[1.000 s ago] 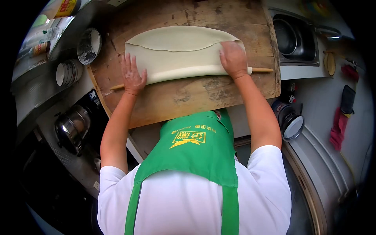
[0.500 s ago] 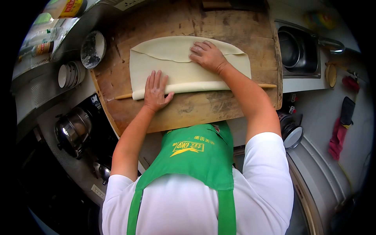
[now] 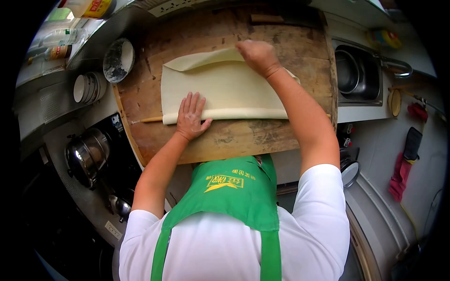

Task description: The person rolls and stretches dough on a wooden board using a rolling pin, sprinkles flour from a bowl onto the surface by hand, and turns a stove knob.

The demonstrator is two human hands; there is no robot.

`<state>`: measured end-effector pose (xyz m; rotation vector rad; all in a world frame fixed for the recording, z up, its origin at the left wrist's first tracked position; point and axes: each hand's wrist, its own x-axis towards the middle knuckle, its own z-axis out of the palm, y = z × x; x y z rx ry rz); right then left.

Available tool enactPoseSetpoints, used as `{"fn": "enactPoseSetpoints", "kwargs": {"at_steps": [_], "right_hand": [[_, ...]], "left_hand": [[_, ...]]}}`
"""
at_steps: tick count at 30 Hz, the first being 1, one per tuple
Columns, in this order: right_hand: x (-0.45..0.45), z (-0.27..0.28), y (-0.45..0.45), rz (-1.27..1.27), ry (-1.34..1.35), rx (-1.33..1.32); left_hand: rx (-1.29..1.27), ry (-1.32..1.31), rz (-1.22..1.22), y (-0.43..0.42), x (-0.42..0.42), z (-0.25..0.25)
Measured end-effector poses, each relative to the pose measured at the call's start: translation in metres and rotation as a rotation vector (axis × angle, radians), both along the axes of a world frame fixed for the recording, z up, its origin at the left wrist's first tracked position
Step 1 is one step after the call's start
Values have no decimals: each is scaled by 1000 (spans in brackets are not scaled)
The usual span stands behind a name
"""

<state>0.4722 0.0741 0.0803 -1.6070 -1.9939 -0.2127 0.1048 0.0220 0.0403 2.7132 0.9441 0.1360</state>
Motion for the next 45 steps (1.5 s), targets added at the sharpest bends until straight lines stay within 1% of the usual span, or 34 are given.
{"fn": "enactPoseSetpoints", "kwargs": {"at_steps": [3, 4, 6, 7, 9, 10, 12, 13, 15, 17, 18, 19, 20, 21, 22, 23, 24, 25, 26, 28, 29, 31, 32, 34, 35, 36, 38, 39, 40, 42, 43, 44, 45], "right_hand": [[30, 20, 39, -285, 91, 195], [29, 24, 36, -289, 87, 194], [13, 35, 20, -349, 251, 302], [-10, 42, -3, -344, 279, 230], [-56, 29, -59, -269, 312, 87], [-75, 13, -94, -201, 350, -80], [-105, 4, -155, -173, 299, -350], [-105, -14, -173, -181, 299, -351], [-102, -41, -208, -201, 120, -537], [-83, -50, -187, -173, -81, -444], [-72, -43, -159, -228, 20, -465], [-63, -27, -131, -319, -4, -486], [-48, -35, -109, -376, 38, -396], [-38, -40, -98, -470, 92, -384], [-32, -41, -95, -571, 143, -369], [-33, -44, -112, -606, 155, -401], [-37, -51, -137, -639, 170, -425], [-42, -53, -163, -613, 66, -523], [-45, -50, -182, -575, -15, -614], [-38, -53, -189, -510, 15, -509], [-30, -57, -182, -511, -4, -493], [-6, -48, -144, -552, -5, -460], [1, -53, -135, -554, -2, -467], [12, -59, -126, -683, 200, -353], [7, -56, -139, -680, 170, -400], [0, -56, -159, -676, 170, -390], [-6, -63, -198, -656, -20, -474], [-2, -63, -204, -621, -24, -488], [1, -63, -200, -618, -21, -492], [22, -63, -173, -590, -55, -429], [30, -54, -153, -644, -31, -469], [33, -58, -150, -646, -31, -481], [35, -60, -149, -695, 32, -444]], "left_hand": [[-22, 13, 18, 2, 3, 6], [-23, 10, 14, 2, 4, 5], [9, -13, 38, 0, 3, 3], [6, -16, 34, -3, 1, 1], [160, -40, 11, -13, -3, -8], [156, -43, 7, -20, -6, -11], [77, -37, -72, -31, -8, -14], [-22, 39, -38, -31, -7, -14], [11, 35, -53, -21, -2, -12], [76, 19, -36, 7, 13, -11], [83, 95, 22, 29, 27, 2], [143, 200, 137, 49, 44, 9], [141, 133, 234, 71, 52, 9], [147, 106, 271, 83, 53, 3], [155, 75, 304, 88, 52, 1], [156, 69, 305, 80, 45, 1], [83, 81, 302, 64, 30, -2], [11, 98, 297, 47, 16, -5], [-1, 118, 312, 29, 2, -8], [-20, 126, 288, 20, -12, -8], [-21, 137, 279, 29, -14, -11], [39, 66, 414, 62, -3, -13], [34, 71, 411, 69, -3, -12], [-23, 49, 422, 79, -6, -8], [-26, 107, 366, 70, -17, -8], [-18, 102, 371, 56, -28, -12], [10, 189, 365, 33, -46, -19], [-10, 199, 360, 31, -49, -16], [-12, 205, 362, 37, -49, -13], [5, 108, 395, 63, -41, -14], [-8, 73, 471, 79, -33, -11], [-17, 78, 468, 82, -34, -11], [-35, 59, 476, 84, -37, -10]]}}
